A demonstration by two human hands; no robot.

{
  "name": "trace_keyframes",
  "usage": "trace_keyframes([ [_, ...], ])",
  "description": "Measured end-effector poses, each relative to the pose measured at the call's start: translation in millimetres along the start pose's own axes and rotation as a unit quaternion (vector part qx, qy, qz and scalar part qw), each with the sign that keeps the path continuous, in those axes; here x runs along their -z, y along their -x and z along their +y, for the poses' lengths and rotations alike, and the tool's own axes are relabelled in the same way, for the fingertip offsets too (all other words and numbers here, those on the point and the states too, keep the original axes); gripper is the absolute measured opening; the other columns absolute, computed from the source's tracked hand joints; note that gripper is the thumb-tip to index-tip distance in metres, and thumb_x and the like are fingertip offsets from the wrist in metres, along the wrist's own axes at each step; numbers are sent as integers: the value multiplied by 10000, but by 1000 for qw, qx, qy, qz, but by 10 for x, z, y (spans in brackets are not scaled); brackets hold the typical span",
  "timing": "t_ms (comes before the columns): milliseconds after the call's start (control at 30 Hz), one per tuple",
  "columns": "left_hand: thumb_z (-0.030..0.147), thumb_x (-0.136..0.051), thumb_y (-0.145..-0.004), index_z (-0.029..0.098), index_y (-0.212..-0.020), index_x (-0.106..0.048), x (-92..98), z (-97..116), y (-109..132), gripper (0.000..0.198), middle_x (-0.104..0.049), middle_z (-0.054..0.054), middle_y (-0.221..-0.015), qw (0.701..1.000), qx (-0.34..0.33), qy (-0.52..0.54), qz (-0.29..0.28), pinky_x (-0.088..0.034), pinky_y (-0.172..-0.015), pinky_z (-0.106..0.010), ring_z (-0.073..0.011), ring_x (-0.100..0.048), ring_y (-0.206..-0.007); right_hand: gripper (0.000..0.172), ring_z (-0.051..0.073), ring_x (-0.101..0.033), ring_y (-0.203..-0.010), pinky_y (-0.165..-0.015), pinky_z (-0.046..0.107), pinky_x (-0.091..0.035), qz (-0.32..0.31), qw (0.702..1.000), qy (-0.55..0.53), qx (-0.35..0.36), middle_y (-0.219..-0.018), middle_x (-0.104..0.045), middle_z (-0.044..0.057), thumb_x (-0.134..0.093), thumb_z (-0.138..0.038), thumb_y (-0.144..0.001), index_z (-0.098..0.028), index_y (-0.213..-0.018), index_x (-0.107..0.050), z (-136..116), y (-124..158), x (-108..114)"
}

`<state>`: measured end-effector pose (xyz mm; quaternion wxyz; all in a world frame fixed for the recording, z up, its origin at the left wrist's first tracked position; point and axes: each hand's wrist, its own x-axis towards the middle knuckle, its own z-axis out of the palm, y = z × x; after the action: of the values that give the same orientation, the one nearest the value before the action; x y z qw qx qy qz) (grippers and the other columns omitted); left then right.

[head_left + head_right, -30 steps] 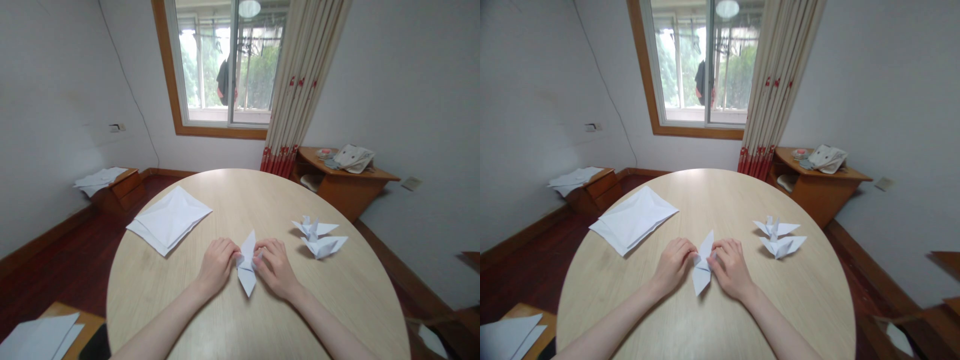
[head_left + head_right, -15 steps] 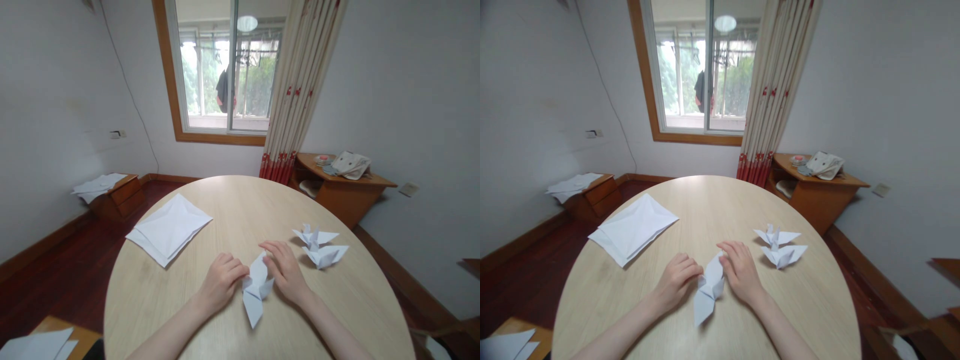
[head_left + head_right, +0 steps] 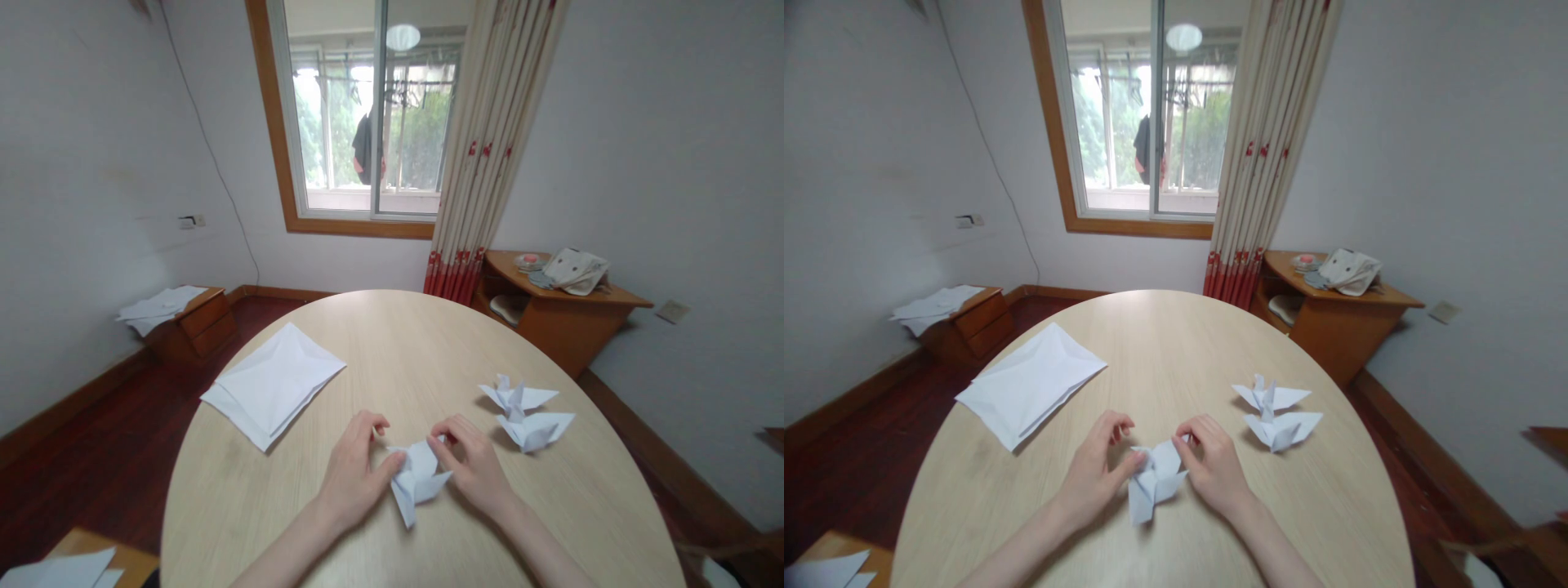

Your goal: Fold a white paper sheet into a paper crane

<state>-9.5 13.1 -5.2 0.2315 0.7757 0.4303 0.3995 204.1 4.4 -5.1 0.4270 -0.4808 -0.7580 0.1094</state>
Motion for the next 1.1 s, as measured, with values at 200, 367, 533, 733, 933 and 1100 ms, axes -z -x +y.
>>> trace_keyframes([
  [200,549,-653,-718,205,-544,-355,148,184,-57,487,-349,75,-514,947,240,17,-211,-218,-501,-241,-109,-352,-525,200,172,-551,-592,-559,293,-433,27,999,-11,-36,-662,-616,17,-528,-316,-897,-219,-731,-583,-37,15,7],
  [367,468,-713,-637,197,-474,-353,231,203,-41,480,-304,78,-473,917,264,-7,-300,-171,-470,-254,-97,-302,-494,200,169,-548,-584,-561,289,-433,30,997,-32,-69,-663,-630,15,-538,-335,-874,-216,-726,-601,-48,6,10],
  [533,363,-699,-630,171,-579,-537,277,141,-51,257,-410,68,-551,922,235,59,-301,-213,-481,-234,-104,-370,-539,203,177,-570,-596,-561,289,-437,3,987,-104,-122,-659,-638,15,-564,-377,-845,-210,-747,-626,-118,-33,73],
  [733,461,-657,-666,159,-587,-539,387,110,-136,334,-401,67,-524,936,249,79,-235,-214,-492,-235,-102,-362,-522,271,191,-625,-655,-602,294,-468,-48,960,-227,-160,-667,-651,2,-640,-408,-806,-205,-986,-637,-330,-97,332],
  [933,618,-579,-701,189,-657,-501,530,236,-296,438,-522,45,-446,926,252,147,-241,-248,-443,-222,-99,-383,-407,308,173,-556,-576,-532,288,-422,-8,974,-159,-159,-617,-614,-1,-669,-499,-761,-220,-893,-683,-405,-172,740],
  [1100,588,-608,-691,199,-612,-471,545,449,-531,420,-519,42,-452,935,217,176,-220,-269,-440,-213,-94,-415,-404,394,167,-533,-560,-535,289,-407,-17,973,-102,-208,-585,-599,8,-677,-550,-710,-183,-850,-712,-386,-334,1062],
])
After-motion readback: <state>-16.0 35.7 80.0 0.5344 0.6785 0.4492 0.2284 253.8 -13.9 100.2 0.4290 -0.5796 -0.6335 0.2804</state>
